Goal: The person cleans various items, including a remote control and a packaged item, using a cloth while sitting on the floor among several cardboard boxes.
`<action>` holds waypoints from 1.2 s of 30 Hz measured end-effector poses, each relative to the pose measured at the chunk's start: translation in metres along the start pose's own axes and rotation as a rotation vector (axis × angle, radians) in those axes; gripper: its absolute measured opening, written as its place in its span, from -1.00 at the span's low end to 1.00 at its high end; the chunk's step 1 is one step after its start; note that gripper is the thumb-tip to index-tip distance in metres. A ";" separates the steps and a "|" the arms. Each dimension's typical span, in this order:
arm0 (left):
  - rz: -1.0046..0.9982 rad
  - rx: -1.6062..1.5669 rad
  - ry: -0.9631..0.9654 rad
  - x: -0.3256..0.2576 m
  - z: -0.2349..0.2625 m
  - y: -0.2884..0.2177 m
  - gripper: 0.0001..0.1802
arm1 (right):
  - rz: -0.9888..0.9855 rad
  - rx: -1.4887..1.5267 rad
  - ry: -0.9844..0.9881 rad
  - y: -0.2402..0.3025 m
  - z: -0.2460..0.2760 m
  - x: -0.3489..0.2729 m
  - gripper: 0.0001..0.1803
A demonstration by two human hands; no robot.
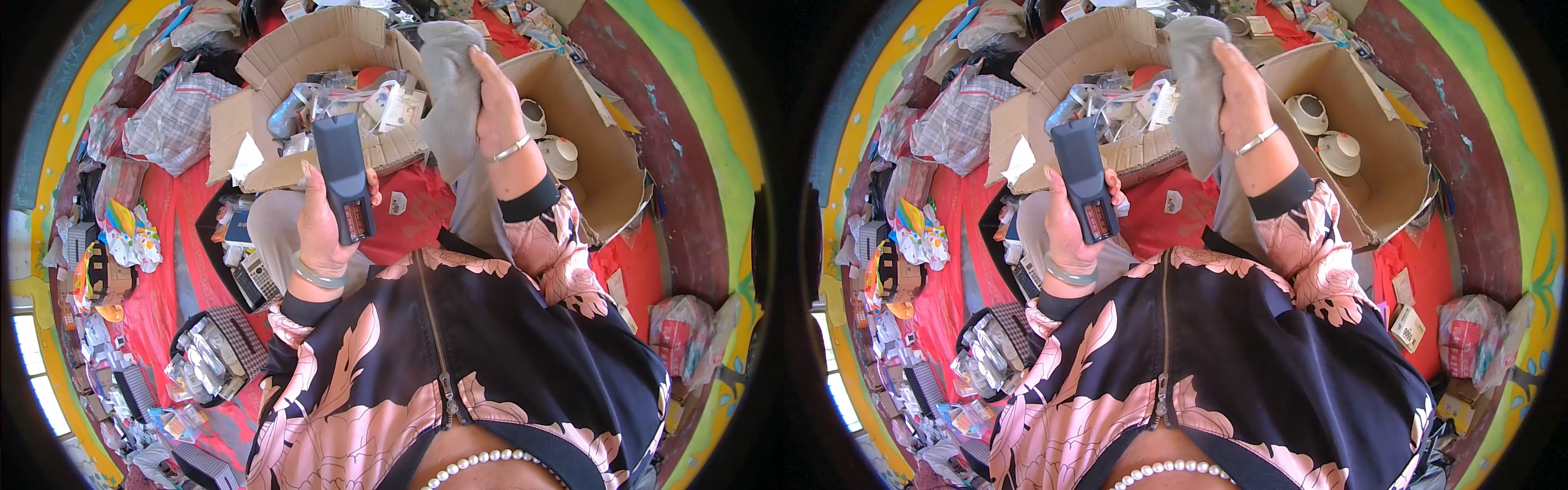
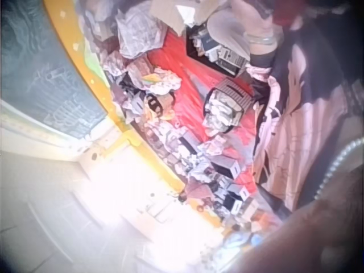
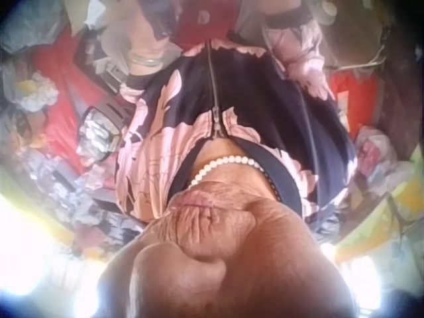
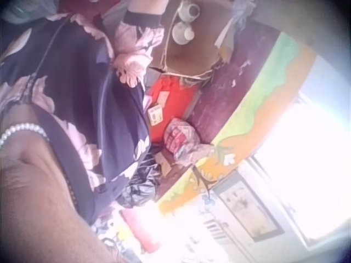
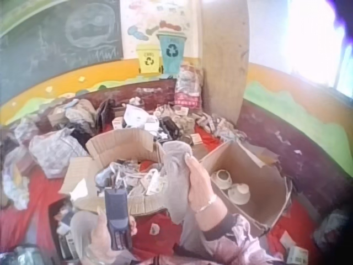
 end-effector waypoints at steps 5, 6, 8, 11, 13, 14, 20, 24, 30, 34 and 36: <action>0.094 0.123 -0.060 0.005 -0.006 0.007 -0.36 | -0.026 -0.468 0.441 -0.024 -0.075 -0.034 -0.66; 0.109 0.157 -0.090 0.004 -0.009 0.008 -0.37 | 0.150 -0.902 0.592 -0.031 -0.085 -0.038 -0.66; 0.123 0.241 -0.100 0.001 -0.014 0.008 -0.37 | 0.243 -1.139 0.620 -0.031 -0.093 -0.041 -0.69; 0.193 0.374 -0.056 -0.003 -0.021 0.005 -0.37 | 0.360 -1.217 0.500 -0.035 -0.092 -0.042 -0.76; 0.211 0.391 -0.083 -0.004 -0.025 0.006 -0.36 | 0.340 -1.251 0.359 -0.036 -0.089 -0.038 -0.80; 0.221 0.395 -0.088 -0.003 -0.026 0.008 -0.36 | 0.285 -1.176 0.312 -0.036 -0.084 -0.036 -0.79; 0.206 0.070 -0.074 0.002 -0.002 0.014 -0.36 | -0.116 -0.454 -0.149 -0.033 -0.017 -0.010 -0.61; 0.029 -0.207 -0.050 0.006 0.021 0.006 -0.43 | 0.035 -0.377 0.050 -0.014 -0.054 -0.021 -0.62; -0.117 -0.255 -0.279 0.023 0.023 0.003 -0.57 | 0.248 -1.284 0.626 -0.080 -0.096 -0.040 -0.60; -0.122 -0.078 -0.416 0.010 0.052 -0.002 -0.57 | 0.153 -0.987 0.707 -0.095 -0.098 -0.059 -0.61; -0.156 -0.122 -0.312 0.008 0.045 -0.012 -0.53 | 0.126 -0.978 0.759 -0.102 -0.097 -0.070 -0.62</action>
Point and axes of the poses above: each hand's wrist, its own x-axis towards the middle knuckle, its own z-axis out of the back of the hand, y = z × x, the point moved 4 cm from there along x, towards the middle knuckle, and after that the axes turned 14 degrees about y, right-handed, at the moved point
